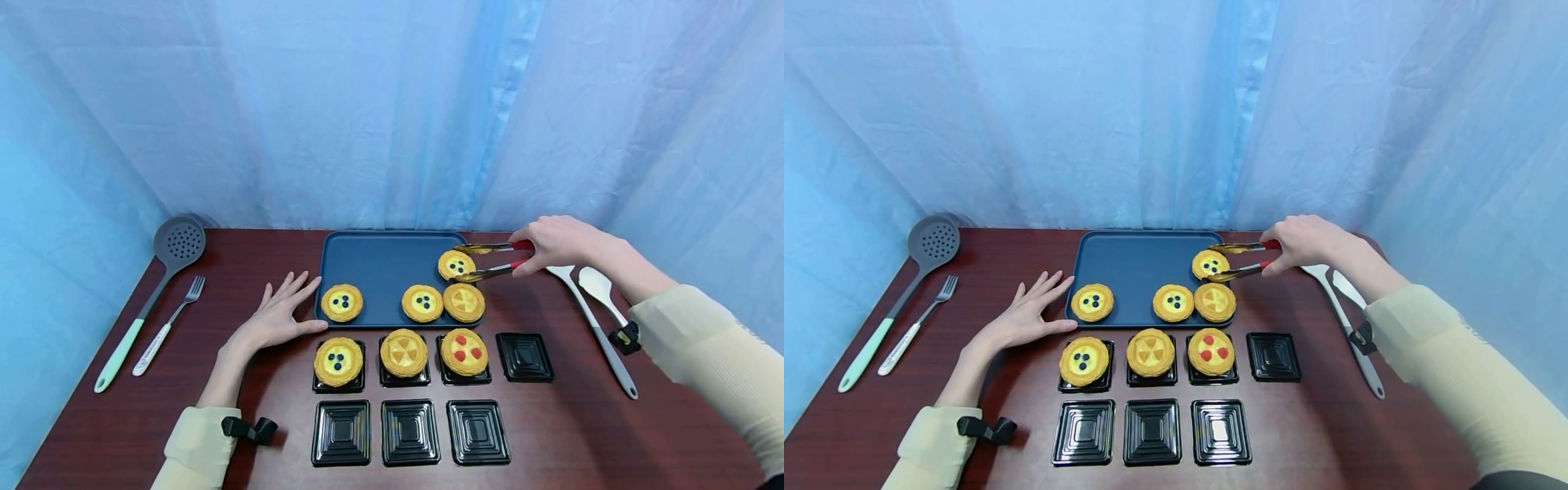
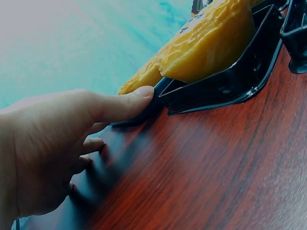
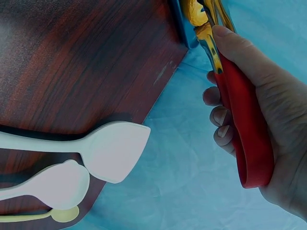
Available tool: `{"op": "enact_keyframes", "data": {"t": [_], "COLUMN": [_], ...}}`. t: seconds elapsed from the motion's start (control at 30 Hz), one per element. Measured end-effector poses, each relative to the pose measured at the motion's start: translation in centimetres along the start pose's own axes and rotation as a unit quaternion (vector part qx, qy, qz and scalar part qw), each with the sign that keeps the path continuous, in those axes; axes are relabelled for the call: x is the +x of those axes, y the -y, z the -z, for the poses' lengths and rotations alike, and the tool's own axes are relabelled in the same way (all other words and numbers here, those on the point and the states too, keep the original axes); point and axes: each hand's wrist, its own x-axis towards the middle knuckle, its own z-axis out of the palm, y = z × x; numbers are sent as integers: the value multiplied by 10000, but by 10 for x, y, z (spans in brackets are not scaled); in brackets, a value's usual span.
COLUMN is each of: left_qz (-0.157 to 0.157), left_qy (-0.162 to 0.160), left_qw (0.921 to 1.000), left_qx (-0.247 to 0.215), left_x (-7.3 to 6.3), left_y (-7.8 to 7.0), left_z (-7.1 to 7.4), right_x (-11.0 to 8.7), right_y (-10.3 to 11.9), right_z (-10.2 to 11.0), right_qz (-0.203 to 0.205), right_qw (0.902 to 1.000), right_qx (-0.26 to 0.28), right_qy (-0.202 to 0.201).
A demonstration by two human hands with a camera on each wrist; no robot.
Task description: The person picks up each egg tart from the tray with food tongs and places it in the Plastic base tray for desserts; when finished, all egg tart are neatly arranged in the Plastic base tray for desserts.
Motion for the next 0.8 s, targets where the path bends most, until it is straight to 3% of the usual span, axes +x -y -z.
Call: {"op": "enact_keyframes", "data": {"t": [0.8], "left_qz": [13], "left_qy": [24], "left_qw": [10000], "left_qx": [-18], "left_x": [-1], "left_y": [1], "left_z": [0], "right_x": [1], "right_y": [1], "right_z": [0], "right_qz": [50], "right_qw": [10000], "right_qx": [15], "right_qy": [40]}}
